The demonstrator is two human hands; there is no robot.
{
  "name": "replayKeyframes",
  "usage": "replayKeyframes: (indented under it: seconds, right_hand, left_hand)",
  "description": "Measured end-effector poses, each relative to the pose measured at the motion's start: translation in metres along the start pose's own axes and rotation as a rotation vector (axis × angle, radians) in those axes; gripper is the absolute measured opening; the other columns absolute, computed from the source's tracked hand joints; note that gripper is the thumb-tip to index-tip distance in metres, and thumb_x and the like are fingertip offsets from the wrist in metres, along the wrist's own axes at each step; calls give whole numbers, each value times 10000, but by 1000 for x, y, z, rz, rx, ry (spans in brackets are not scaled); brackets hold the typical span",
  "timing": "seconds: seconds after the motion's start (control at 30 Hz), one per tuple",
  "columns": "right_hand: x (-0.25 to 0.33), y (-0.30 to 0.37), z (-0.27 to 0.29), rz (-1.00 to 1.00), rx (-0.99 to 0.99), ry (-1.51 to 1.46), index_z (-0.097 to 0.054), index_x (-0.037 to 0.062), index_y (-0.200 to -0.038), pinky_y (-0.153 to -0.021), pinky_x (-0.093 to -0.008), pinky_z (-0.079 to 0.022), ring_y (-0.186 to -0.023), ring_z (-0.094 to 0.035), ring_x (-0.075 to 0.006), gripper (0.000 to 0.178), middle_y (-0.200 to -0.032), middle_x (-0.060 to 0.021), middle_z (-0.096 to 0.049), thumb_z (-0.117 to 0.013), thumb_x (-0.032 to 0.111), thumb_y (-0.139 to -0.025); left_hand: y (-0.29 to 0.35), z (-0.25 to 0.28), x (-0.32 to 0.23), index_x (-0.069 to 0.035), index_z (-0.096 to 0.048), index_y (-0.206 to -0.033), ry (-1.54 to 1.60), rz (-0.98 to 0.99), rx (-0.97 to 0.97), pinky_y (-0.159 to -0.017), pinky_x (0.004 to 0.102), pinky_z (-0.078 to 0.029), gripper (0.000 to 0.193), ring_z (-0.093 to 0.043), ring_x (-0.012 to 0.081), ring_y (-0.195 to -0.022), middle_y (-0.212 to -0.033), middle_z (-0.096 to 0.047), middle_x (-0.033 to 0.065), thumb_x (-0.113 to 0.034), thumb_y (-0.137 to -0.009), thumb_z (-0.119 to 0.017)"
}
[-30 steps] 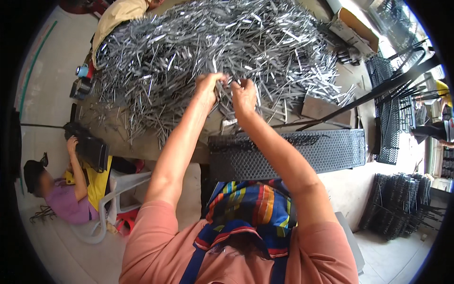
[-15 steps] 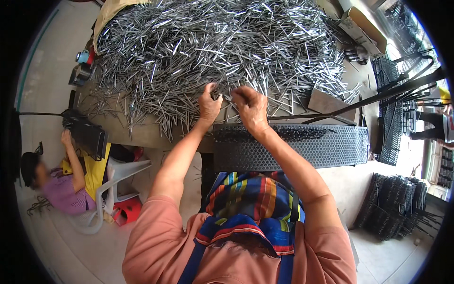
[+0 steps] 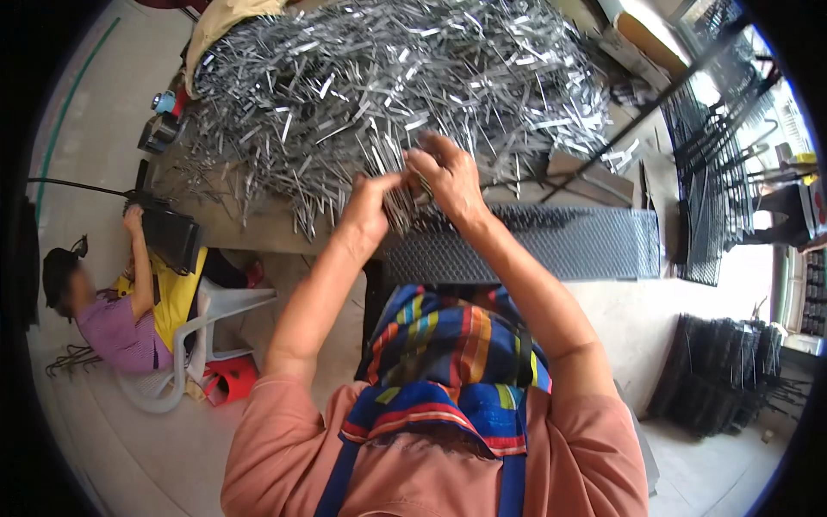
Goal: Inserting small metal pins into a perforated metal base.
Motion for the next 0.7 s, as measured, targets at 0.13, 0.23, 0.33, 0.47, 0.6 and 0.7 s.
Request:
replayKeyframes:
  seconds: [0.13,0.23,0.33,0.47,0.6,0.7]
  right_hand:
    - [23,45,-2,-70,315,-173,-571,-67,-1251,-911,-331,-484,-1003,-642,-247,531,-1093,-162,-675,-618,331,-903]
    - [-1,121,-20,-309,691,-329,-662,-57,-1129,-893,-317,-486,-972,-638,-202,452,-977,-135,-700,-589,341,-928]
    - [-13,174,-14,-212,763,-330,-664,-43,-1158,-944,-339,-469,-1017,-633,-220,472,-1061,-159,-693,-561,368,-950]
    - [-16,179,7,-249,454,-586,-595,-14,-1267,-987,-364,-441,-1060,-617,-227,488,-1145,-125,-660,-536,366,-966]
    - [-63,165,38,-566,251,-93,-654,-15,-1026,-549,-229,-462,-625,-587,-84,217,-811,-45,-669,-622,169,-916]
    - [-58,180,25,-681,240,-199,-675,7,-936,-454,-217,-344,-501,-467,-61,156,-703,-9,-635,-673,155,-887]
  left_hand:
    - [102,-29,73,21,-597,-1040,36,159,122,-647,354,-569,332,-664,227,-684,-829,-656,116,33,-712,-643]
    - [157,-16,114,-2,-566,-1118,24,174,149,-730,369,-577,454,-675,242,-791,-912,-661,111,21,-678,-675]
    - [185,-14,145,-6,-594,-1084,115,505,312,-790,356,-576,410,-679,229,-832,-883,-672,100,-3,-685,-691]
    - [179,-13,141,1,-633,-972,-118,388,184,-688,318,-577,242,-677,210,-681,-818,-676,103,34,-736,-670]
    - [151,19,158,-8,-671,-967,134,337,-43,-668,319,-569,234,-677,175,-727,-871,-696,68,67,-746,-658]
    - [150,18,153,-10,-675,-956,60,379,-46,-655,304,-574,213,-680,167,-712,-873,-697,66,59,-756,-660]
Point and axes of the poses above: each hand's wrist, its own y-axis away from the middle knuckle, its own z-axis out of the back of the hand, x = y × z, the point moved 6 cm from there along -y, towards the middle knuckle
